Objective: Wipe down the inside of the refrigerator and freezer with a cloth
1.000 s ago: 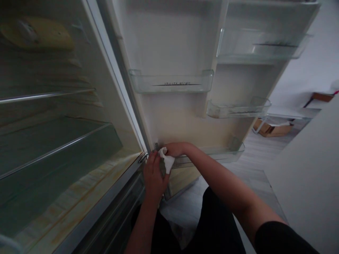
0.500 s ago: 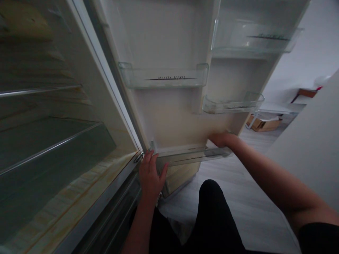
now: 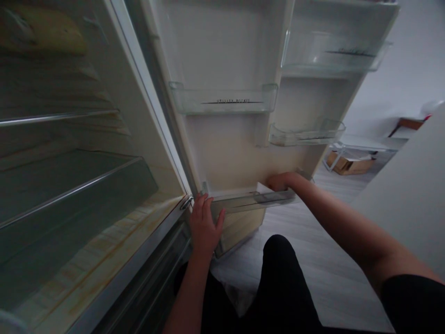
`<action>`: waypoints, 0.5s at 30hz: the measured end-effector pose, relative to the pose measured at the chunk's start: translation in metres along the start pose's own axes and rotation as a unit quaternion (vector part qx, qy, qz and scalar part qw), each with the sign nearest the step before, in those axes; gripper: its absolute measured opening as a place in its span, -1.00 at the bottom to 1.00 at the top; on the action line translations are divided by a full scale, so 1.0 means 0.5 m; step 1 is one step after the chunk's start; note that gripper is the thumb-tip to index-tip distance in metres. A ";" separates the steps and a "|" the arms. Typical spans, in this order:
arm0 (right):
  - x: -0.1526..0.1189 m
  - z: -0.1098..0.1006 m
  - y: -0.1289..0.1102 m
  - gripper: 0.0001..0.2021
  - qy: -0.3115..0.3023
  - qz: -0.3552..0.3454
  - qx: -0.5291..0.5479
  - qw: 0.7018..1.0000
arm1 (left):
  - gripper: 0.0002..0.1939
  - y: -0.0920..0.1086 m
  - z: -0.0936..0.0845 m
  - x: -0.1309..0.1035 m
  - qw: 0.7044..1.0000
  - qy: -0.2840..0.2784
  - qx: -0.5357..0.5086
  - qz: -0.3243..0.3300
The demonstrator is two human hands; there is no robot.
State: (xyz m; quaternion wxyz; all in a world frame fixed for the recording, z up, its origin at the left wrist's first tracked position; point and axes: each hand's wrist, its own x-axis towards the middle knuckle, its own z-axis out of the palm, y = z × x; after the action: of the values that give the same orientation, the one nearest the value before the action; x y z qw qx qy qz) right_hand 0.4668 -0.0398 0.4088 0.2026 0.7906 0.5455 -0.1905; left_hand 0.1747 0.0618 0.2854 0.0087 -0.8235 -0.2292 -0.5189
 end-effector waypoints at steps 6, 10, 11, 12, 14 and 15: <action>0.030 -0.030 -0.097 -0.67 0.003 -0.046 0.023 0.999 | -0.51 0.008 -0.003 0.005 1.000 -0.005 0.013 -0.004; 0.045 -0.048 -0.157 -0.74 -0.004 -0.062 0.032 0.998 | -0.52 0.006 -0.005 0.004 1.000 -0.006 -0.007 -0.014; 0.049 -0.053 -0.172 -0.74 -0.007 -0.068 0.034 0.997 | -0.52 0.005 -0.004 0.003 1.000 -0.005 -0.011 -0.015; 0.055 -0.058 -0.188 -0.73 -0.010 -0.072 0.035 0.997 | -0.52 0.005 -0.003 0.003 1.000 -0.005 -0.013 -0.017; 0.068 -0.070 -0.219 -0.74 -0.014 -0.082 0.032 0.996 | -0.52 0.004 -0.002 0.004 1.000 -0.004 -0.015 -0.018; 0.075 -0.076 -0.235 -0.75 -0.018 -0.091 0.026 0.995 | -0.52 0.005 -0.002 0.004 1.000 -0.004 -0.017 -0.020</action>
State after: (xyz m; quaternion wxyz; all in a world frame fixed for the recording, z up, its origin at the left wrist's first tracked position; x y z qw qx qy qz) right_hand 0.3720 0.0476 0.4081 0.1740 0.7389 0.6065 -0.2363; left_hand 0.1757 0.0602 0.2881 -0.0168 -0.8208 -0.2368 -0.5196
